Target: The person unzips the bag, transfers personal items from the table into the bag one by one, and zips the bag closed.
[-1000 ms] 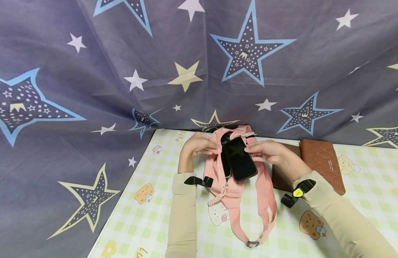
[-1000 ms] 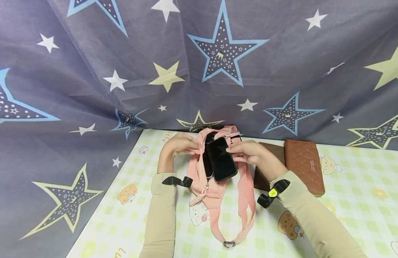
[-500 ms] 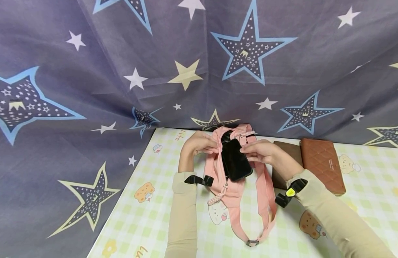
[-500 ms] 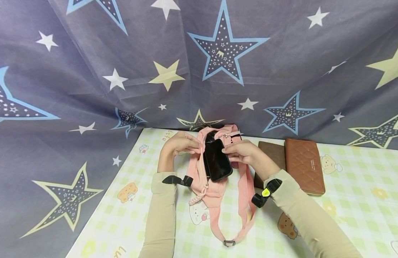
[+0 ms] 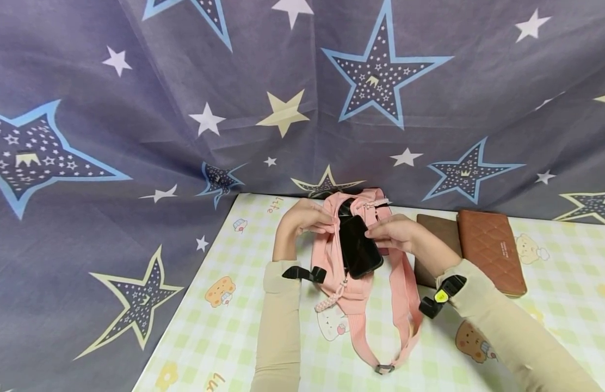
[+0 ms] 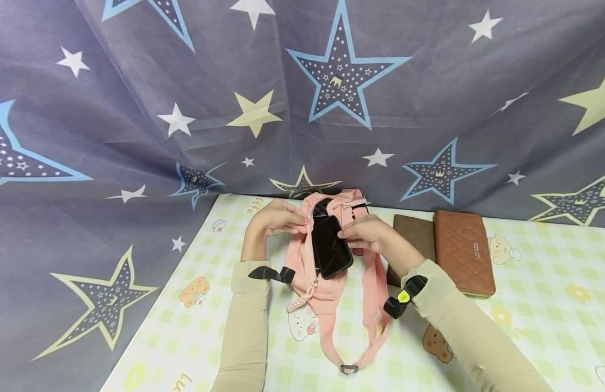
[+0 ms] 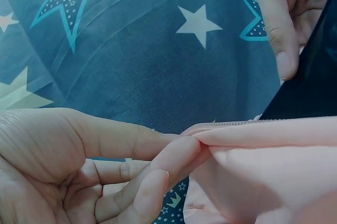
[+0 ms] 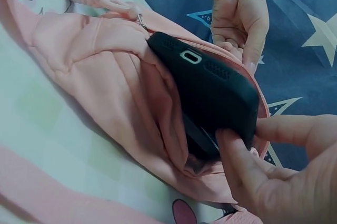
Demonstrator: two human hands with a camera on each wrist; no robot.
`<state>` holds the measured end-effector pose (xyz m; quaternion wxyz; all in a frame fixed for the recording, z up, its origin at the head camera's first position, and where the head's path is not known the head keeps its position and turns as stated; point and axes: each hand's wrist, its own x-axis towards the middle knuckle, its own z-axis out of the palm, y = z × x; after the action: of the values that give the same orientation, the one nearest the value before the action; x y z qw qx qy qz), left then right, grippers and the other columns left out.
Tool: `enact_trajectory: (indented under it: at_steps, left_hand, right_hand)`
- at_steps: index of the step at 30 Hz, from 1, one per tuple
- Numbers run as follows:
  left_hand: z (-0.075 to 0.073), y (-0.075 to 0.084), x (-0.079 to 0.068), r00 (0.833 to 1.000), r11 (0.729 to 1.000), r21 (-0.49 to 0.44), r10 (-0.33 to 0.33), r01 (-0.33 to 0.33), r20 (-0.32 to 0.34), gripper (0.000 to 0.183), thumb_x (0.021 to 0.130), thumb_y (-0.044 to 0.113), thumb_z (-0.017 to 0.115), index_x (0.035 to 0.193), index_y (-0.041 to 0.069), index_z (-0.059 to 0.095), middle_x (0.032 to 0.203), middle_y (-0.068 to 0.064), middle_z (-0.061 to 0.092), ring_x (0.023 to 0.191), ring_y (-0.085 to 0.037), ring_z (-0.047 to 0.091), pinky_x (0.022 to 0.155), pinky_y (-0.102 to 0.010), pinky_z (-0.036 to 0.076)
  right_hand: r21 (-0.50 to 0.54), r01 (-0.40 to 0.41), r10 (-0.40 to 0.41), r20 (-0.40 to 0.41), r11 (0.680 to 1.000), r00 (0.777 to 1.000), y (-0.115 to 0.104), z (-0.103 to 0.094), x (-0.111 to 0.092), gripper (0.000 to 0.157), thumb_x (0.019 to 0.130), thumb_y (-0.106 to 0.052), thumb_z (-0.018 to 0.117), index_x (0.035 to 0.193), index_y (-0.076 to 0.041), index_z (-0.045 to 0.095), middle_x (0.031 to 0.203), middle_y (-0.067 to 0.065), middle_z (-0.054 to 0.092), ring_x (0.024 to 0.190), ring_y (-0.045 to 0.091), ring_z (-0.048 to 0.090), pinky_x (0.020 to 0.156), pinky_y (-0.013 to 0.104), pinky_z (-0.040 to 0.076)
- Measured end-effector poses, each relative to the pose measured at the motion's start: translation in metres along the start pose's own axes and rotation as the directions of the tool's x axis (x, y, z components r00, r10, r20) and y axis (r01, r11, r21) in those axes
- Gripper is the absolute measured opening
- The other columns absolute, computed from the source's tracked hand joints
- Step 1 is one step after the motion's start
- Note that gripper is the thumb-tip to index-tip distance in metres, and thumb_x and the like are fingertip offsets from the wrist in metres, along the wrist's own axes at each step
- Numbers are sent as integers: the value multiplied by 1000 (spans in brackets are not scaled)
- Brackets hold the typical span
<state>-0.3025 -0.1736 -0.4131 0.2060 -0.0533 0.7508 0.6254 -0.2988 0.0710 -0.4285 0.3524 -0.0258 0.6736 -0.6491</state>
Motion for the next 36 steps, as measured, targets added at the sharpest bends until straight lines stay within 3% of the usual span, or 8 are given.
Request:
enact_trajectory:
  at_steps: [5,15,23,36]
  left_hand:
    - [2,3,-1,1000,1000,-10,-4,4,-2,20,81,-2,69,99,-9,69,66,-7,69,58,-13,67,52,-19,56]
    - [2,5,-3,1000,1000,-5,-14,14,-2,20,81,-2,68,99,-10,68,65,-7,69,58,-12,67,53,-19,56]
    - [2,5,-3,1000,1000,-13,-6,6,-11,20,80,-2,69,99,-10,68,64,-6,68,56,-12,67,51,-18,55]
    - [0,4,-3,1000,999,-34,-1,0,-30,20,80,-3,69,99,-9,69,66,-7,69,57,-13,67,51,-18,55]
  right_hand:
    - [-37,-10,12,37,999,999,6,0,-4,31,88,2,56,115,16,49,83,-3,67,82,7,64,80,25,56]
    - [0,3,-3,53,1000,999,13,0,-5,39,88,4,54,121,21,42,82,-2,68,82,7,65,79,25,56]
    - [-22,19,-20,-23,1000,1000,11,4,-5,46,88,2,56,127,20,41,83,-5,65,82,3,62,75,21,54]
    - [105,49,-31,-168,993,985,14,26,-1,41,85,6,57,122,19,46,72,-4,66,70,6,66,65,20,57]
